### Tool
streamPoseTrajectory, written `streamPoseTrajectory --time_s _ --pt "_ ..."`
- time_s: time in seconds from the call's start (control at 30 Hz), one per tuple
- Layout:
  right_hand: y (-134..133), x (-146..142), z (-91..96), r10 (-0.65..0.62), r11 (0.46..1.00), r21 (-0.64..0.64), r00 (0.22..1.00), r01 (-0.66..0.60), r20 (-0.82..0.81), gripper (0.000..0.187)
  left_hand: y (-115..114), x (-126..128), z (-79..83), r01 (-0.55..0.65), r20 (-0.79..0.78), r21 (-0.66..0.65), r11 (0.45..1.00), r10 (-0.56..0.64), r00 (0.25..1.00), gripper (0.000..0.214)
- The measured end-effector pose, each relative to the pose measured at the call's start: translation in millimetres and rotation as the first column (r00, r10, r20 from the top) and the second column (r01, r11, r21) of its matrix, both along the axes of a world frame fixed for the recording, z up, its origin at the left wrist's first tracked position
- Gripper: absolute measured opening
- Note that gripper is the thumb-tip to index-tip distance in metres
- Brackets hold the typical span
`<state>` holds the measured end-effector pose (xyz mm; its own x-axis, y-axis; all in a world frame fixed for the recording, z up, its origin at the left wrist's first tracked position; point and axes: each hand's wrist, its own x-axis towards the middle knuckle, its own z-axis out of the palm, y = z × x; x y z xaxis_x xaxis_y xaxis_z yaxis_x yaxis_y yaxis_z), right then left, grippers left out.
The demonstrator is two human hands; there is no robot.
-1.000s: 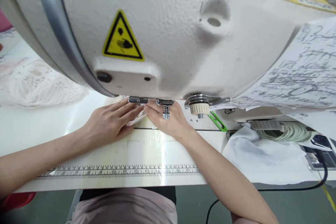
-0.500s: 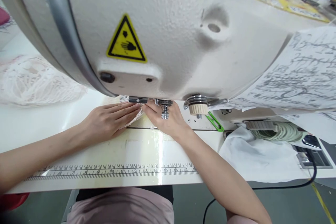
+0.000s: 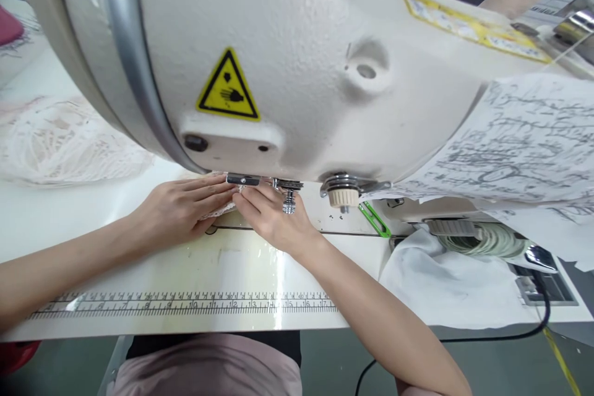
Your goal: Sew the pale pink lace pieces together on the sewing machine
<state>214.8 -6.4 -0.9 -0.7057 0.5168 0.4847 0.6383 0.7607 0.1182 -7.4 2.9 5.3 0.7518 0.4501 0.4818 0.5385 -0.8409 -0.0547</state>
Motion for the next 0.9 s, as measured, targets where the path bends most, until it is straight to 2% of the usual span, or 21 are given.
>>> streamPoseTrajectory --time_s 0.23,0.5,0.9 --pt "1.2 -3.6 0.7 0.083 0.996 0.029 0.994 -0.081 -0.065 0.014 -2.2 2.4 1.2 -0.017 -0.006 0.014 1.0 0.018 1.0 0.034" --pt "-0.8 -0.1 -1.8 0.034 0.999 -0.04 0.999 -0.036 -0.037 0.013 -6.1 4.0 -1.0 -0.055 -0.016 0.008 0.998 0.055 0.998 0.035" --pt "-1.7 6.5 -1.9 0.003 0.995 -0.102 0.999 -0.007 -0.032 0.022 -8.5 9.7 -2.4 -0.088 -0.038 0.044 0.995 0.09 0.995 0.037"
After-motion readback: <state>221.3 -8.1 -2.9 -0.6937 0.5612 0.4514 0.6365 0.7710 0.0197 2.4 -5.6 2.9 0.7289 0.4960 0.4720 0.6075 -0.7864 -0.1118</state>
